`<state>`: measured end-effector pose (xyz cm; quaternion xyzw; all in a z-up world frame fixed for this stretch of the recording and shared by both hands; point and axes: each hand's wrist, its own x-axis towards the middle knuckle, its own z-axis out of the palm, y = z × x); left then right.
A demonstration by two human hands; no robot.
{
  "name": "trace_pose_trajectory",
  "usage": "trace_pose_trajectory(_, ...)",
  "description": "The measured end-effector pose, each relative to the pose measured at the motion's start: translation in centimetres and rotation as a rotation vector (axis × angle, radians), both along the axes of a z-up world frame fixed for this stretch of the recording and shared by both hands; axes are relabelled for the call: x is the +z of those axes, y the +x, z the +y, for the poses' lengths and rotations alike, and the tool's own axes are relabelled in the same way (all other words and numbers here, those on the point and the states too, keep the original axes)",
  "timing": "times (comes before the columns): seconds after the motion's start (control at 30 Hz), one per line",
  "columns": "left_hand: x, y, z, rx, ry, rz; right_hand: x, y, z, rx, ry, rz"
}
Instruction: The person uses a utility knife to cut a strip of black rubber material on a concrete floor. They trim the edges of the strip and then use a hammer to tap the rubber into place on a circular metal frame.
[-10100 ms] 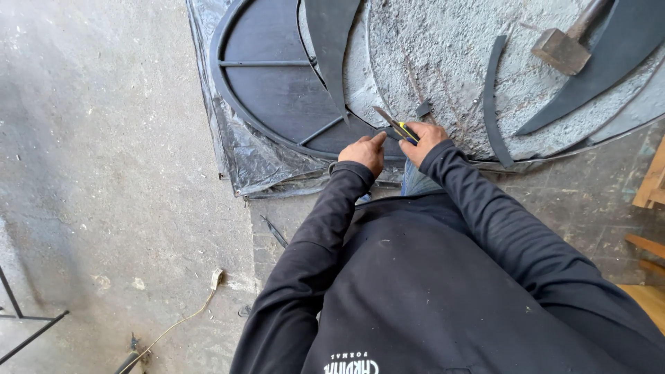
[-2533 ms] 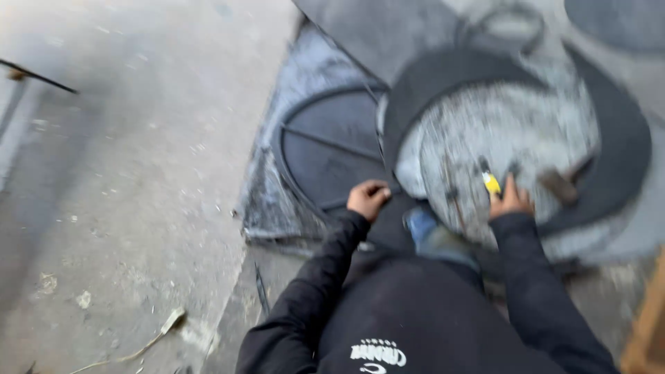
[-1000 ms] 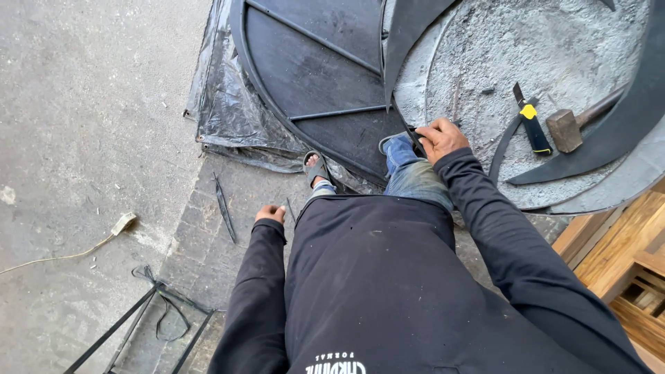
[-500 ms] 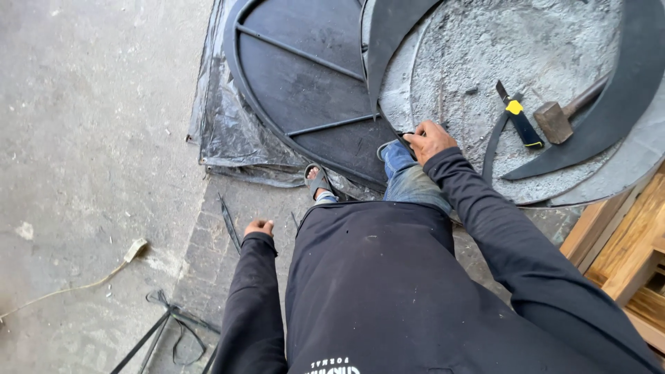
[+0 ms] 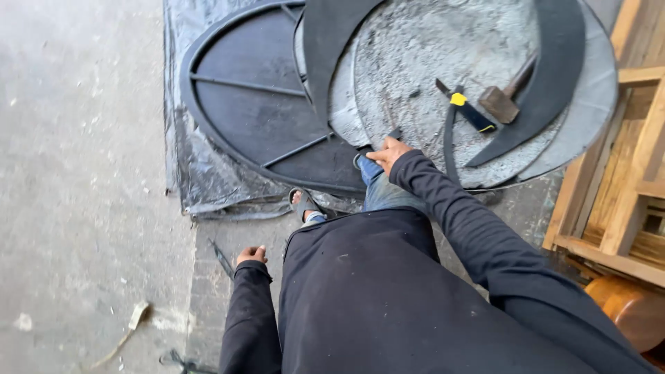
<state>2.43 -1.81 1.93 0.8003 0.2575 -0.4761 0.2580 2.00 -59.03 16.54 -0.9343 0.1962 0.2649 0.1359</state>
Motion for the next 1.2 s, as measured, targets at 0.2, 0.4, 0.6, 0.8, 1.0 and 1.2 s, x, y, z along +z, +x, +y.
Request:
trace_pose_trajectory(0.2, -0.5, 3.1, -0.3, 0.053, 0.006, -0.069, 2.6, -6.5, -6.9, -0.342, -0.25, -0.469)
trace_pose_trajectory(0.4, -0.7, 3.8, 1.9, -0.113, 0.059, -0.011, 0.9, -13.1, -8.2, -0.489, -0.274, -0.445)
trace_pose_trajectory(0.6, 0.6, 7.3, -0.4, -0.193, 0.006, -0.074, 7.6, -11.6, -3.5, -0.63, -0.207, -0.485)
trace_pose_trajectory(0.8, 14.5, 13.1, -12.5, -0.092, -0.405, -0.302, 11.2, -8.6, 2.8, -0.881, 0.453, -0.544)
trace_pose_trajectory(1.0, 24.3, 13.0, -24.4, 0.157, -0.965, -0.208, 14.4, -4.6, 8.1, -0.721, 0.851, -0.471)
trace_pose_trajectory(1.2, 24.7, 13.1, -26.2, 0.466, -1.066, -0.132, 15.2, -2.3, 7.0, -0.586, 0.75, -0.421)
